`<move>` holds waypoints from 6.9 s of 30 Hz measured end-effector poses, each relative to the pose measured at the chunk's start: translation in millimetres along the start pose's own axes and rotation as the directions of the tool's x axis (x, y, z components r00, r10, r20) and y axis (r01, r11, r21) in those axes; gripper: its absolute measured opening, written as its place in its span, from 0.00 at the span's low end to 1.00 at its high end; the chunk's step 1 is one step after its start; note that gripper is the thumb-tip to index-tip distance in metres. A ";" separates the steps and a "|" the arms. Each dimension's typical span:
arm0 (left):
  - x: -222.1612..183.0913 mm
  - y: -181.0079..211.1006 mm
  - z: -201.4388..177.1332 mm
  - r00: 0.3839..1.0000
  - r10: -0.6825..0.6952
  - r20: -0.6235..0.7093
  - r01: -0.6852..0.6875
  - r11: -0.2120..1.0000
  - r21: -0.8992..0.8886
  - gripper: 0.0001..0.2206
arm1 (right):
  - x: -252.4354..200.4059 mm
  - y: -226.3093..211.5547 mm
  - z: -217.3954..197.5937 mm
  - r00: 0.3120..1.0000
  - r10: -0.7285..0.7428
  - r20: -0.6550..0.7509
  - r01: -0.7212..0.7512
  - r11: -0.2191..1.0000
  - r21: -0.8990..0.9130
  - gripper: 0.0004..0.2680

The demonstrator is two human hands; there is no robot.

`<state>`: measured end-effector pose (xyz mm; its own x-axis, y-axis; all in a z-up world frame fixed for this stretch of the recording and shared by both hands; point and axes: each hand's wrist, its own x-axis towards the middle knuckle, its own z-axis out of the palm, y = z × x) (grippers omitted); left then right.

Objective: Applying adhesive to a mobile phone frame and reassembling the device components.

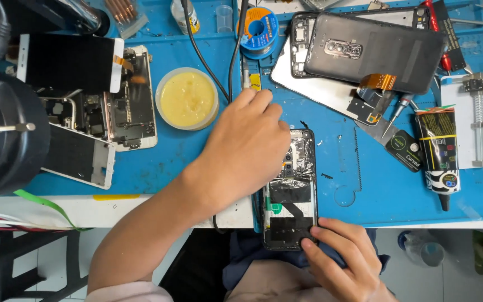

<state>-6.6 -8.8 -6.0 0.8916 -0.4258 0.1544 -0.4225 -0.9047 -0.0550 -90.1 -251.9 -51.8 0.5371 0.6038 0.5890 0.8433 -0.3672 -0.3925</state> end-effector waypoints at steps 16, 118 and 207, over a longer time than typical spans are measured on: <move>6.6 -10.5 -33.6 0.985 -0.175 -0.010 0.144 0.840 -0.523 0.11 | -35.1 -6.8 25.7 0.907 0.300 -0.294 -0.273 0.953 0.132 0.04; -3.8 21.3 -25.9 0.935 -0.102 0.338 0.101 -0.840 -0.533 0.36 | 171.3 123.8 -44.5 0.606 0.383 0.697 -0.795 0.289 0.533 0.09; -5.0 5.7 -22.6 0.932 -0.198 0.304 0.021 -0.807 -0.590 0.33 | 135.3 133.8 -42.0 0.606 0.003 0.796 -0.211 0.965 0.157 0.05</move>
<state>-17.2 -11.5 15.2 0.9641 -0.2224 -0.1452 0.2634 0.7312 0.6293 96.3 -249.1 4.9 0.3116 0.9275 -0.2065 0.6967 -0.3708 -0.6141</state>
